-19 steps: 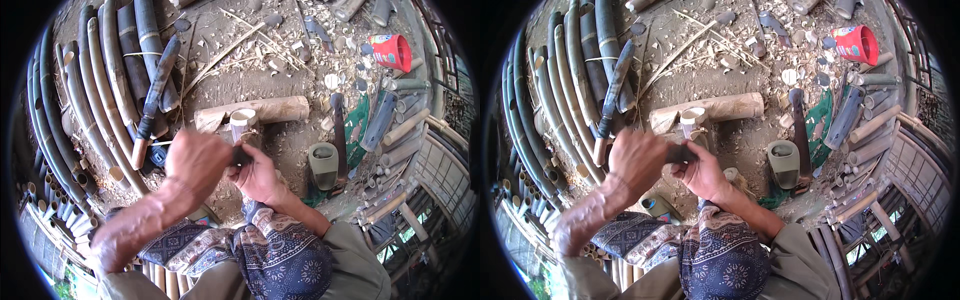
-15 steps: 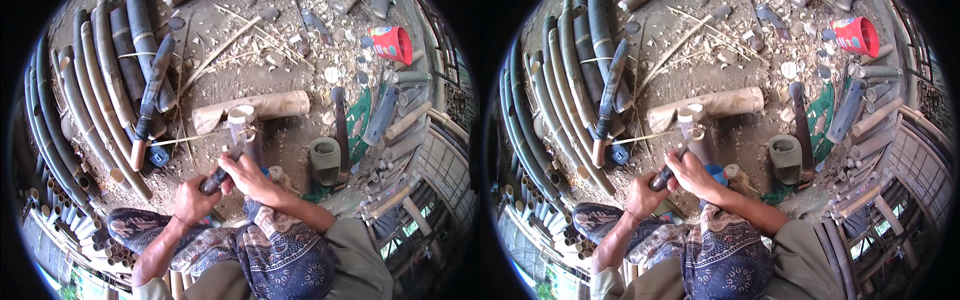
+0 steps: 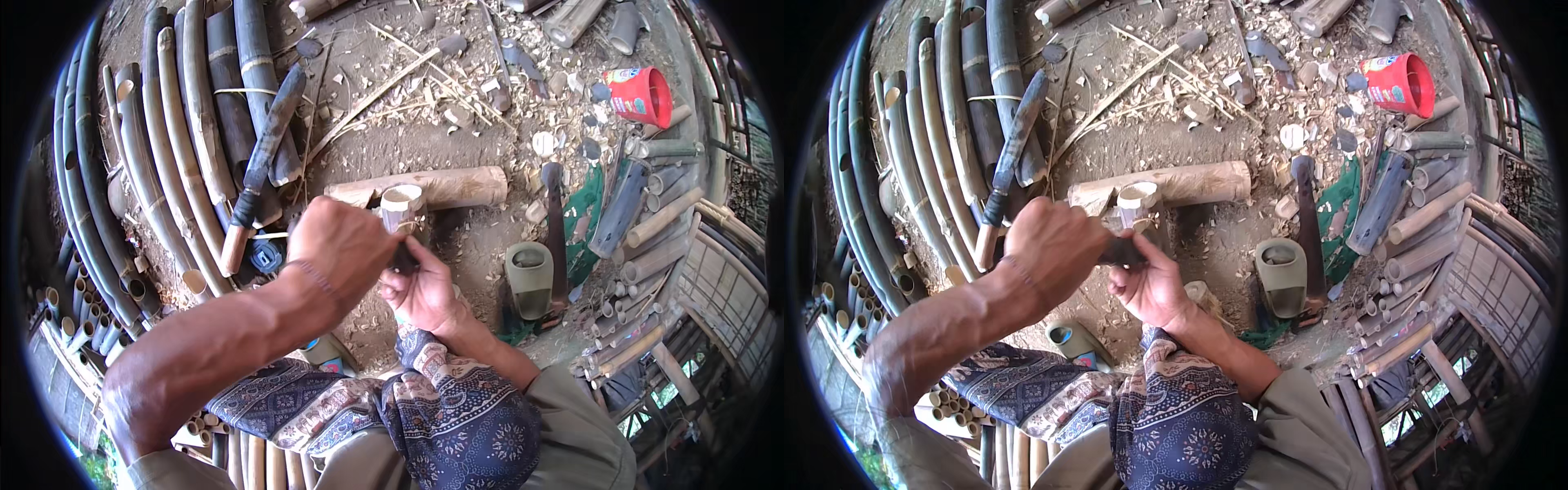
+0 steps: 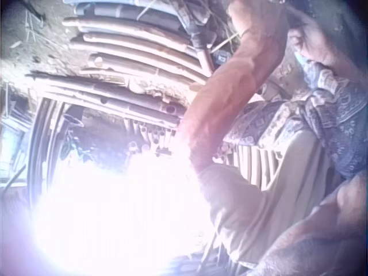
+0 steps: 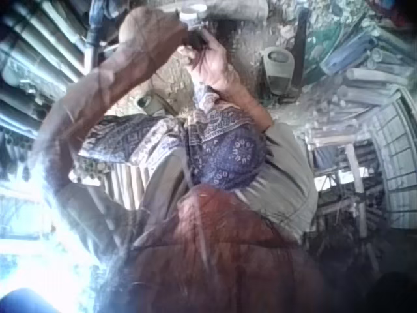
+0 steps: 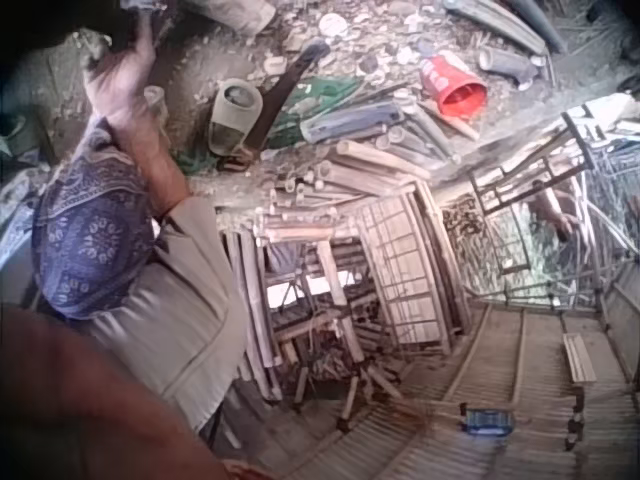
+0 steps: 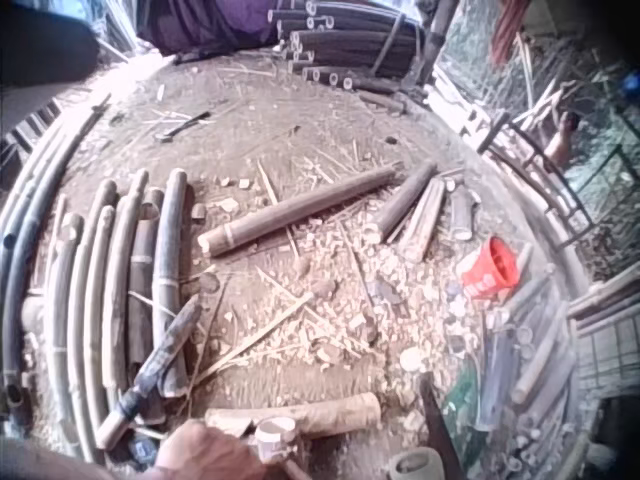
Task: The person prepares bamboo segments by using a large knife to carve and smooth the edges of a hole in one piece, then tests the fit by inserting another bamboo pole into the hole and rotating it.
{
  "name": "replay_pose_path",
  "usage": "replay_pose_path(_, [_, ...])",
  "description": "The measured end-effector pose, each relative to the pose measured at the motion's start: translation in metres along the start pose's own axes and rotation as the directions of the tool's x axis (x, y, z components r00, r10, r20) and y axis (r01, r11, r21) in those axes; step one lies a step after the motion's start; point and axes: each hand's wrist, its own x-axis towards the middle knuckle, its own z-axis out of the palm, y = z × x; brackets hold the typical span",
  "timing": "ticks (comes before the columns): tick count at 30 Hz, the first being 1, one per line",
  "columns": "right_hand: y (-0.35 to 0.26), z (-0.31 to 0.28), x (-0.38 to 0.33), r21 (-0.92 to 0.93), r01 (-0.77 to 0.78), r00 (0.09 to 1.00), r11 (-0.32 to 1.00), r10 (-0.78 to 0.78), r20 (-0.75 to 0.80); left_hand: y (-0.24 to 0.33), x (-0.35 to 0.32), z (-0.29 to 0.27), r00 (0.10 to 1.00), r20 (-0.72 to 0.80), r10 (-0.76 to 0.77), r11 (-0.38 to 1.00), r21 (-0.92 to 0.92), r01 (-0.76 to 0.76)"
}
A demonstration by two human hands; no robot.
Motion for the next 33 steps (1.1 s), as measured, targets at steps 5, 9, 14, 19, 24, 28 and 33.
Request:
replay_pose_path(5, [0.0, -0.023, -0.004, -0.214, -0.145, 0.984, 0.966, 0.119, -0.131, -0.03, -0.011, 0.053, 0.997, 0.008, 0.079, 0.97, -0.23, -0.075])
replay_pose_path(9, [-0.004, -0.004, -0.022, -0.63, -0.233, 0.911, 0.741, -0.061, -0.408, 0.012, -0.024, 0.14, 0.981, -0.131, -0.143, 0.8, -0.599, 0.037])
replay_pose_path(14, [0.002, 0.006, -0.031, -0.944, -0.259, 0.812, 0.206, -0.482, -0.328, 0.129, -0.009, 0.186, 0.907, 0.034, -0.42, 0.294, -0.94, 0.171])
replay_pose_path(19, [0.004, 0.003, -0.037, -0.909, -0.361, 0.781, -0.208, -0.6, -0.173, 0.169, 0.008, 0.173, 0.867, 0.075, -0.493, 0.118, -0.981, 0.152])
replay_pose_path(24, [0.011, -0.022, -0.01, -0.891, -0.256, 0.92, -0.375, -0.379, -0.105, 0.133, 0.001, 0.211, 0.828, 0.043, -0.559, 0.002, -0.999, 0.054])
replay_pose_path(28, [0.02, -0.004, 0.003, -0.934, -0.03, 0.93, 0.357, -0.333, -0.158, 0.05, -0.014, 0.184, 0.863, -0.199, -0.464, 0.587, -0.799, 0.131])
replay_pose_path(33, [0.017, 0.018, 0.004, -0.365, 0.136, 0.974, 0.921, -0.191, -0.118, -0.005, -0.014, 0.069, 0.981, -0.065, -0.185, 0.924, -0.35, 0.151])
